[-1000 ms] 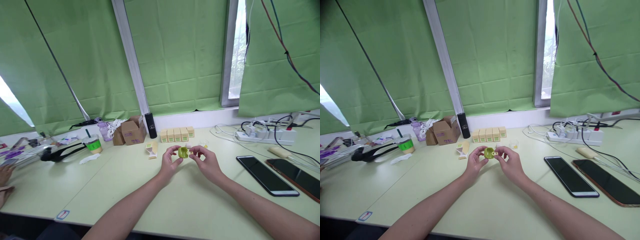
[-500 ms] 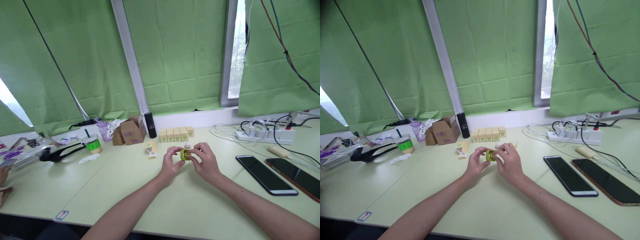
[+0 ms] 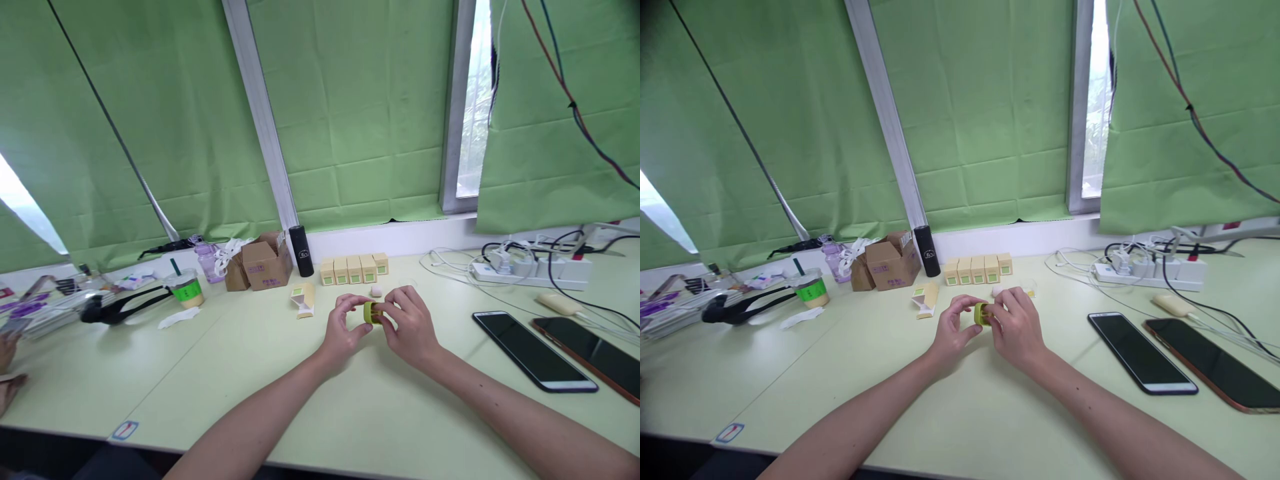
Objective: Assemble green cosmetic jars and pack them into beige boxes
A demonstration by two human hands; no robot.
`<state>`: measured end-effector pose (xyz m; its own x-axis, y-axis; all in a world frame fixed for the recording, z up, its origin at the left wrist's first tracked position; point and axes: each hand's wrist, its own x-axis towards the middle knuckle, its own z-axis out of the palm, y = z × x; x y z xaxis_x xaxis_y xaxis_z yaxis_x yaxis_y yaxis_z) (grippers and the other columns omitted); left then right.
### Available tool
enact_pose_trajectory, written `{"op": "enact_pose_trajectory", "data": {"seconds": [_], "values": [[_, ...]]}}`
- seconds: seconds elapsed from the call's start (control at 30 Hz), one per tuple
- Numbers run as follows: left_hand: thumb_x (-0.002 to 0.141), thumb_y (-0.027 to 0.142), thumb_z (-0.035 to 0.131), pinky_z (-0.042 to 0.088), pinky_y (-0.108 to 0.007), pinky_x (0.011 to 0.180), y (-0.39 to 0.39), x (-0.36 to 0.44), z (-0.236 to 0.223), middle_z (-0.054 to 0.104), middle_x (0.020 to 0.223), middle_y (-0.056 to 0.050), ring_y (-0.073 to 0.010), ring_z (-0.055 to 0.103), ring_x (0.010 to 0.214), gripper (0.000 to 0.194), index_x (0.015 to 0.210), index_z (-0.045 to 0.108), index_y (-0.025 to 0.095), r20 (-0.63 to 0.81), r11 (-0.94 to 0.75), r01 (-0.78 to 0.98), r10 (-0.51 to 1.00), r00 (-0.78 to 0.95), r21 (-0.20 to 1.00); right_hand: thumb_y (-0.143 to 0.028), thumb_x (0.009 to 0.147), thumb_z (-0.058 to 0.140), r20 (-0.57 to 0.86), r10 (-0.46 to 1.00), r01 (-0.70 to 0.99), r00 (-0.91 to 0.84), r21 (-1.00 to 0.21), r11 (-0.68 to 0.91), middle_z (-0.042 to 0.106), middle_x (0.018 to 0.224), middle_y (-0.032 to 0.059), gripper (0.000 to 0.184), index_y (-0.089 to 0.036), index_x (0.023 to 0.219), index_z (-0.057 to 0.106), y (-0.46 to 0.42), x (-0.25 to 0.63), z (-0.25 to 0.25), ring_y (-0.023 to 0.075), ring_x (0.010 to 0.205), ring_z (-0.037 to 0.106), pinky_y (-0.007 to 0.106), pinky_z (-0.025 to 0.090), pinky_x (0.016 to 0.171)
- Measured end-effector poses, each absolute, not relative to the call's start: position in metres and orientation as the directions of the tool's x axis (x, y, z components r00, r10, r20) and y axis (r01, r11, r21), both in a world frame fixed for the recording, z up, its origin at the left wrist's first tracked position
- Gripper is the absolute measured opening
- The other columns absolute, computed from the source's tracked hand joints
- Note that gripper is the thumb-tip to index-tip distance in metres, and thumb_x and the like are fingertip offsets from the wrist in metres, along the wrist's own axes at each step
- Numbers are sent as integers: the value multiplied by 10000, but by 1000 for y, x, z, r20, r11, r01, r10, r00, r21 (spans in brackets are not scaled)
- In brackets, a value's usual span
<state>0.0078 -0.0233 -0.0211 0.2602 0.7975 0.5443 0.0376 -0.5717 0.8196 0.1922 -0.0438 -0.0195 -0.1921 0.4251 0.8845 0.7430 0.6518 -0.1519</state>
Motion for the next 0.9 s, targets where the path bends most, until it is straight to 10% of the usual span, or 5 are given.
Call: {"op": "enact_pose_trajectory", "data": {"seconds": [0.67,0.9], "values": [[731,79,755,404,-464,1118,-25,7,-21,568,1211,-92,-288,557,1216,465,1162,749,253,524,-564,82,804,283,822,-48,916,586,901,361,678,-241,-111,727,590,820,65,172,-197,905,671,-36,192,-26,234,839,465,364,424,687],[772,119,749,423,-464,1079,-20,4,-22,576,1236,-100,-294,553,1230,456,1204,720,261,539,-572,80,804,251,816,-95,919,599,900,329,636,-287,-78,768,667,959,85,311,-232,1193,652,-37,202,-23,264,891,550,414,488,734]]}}
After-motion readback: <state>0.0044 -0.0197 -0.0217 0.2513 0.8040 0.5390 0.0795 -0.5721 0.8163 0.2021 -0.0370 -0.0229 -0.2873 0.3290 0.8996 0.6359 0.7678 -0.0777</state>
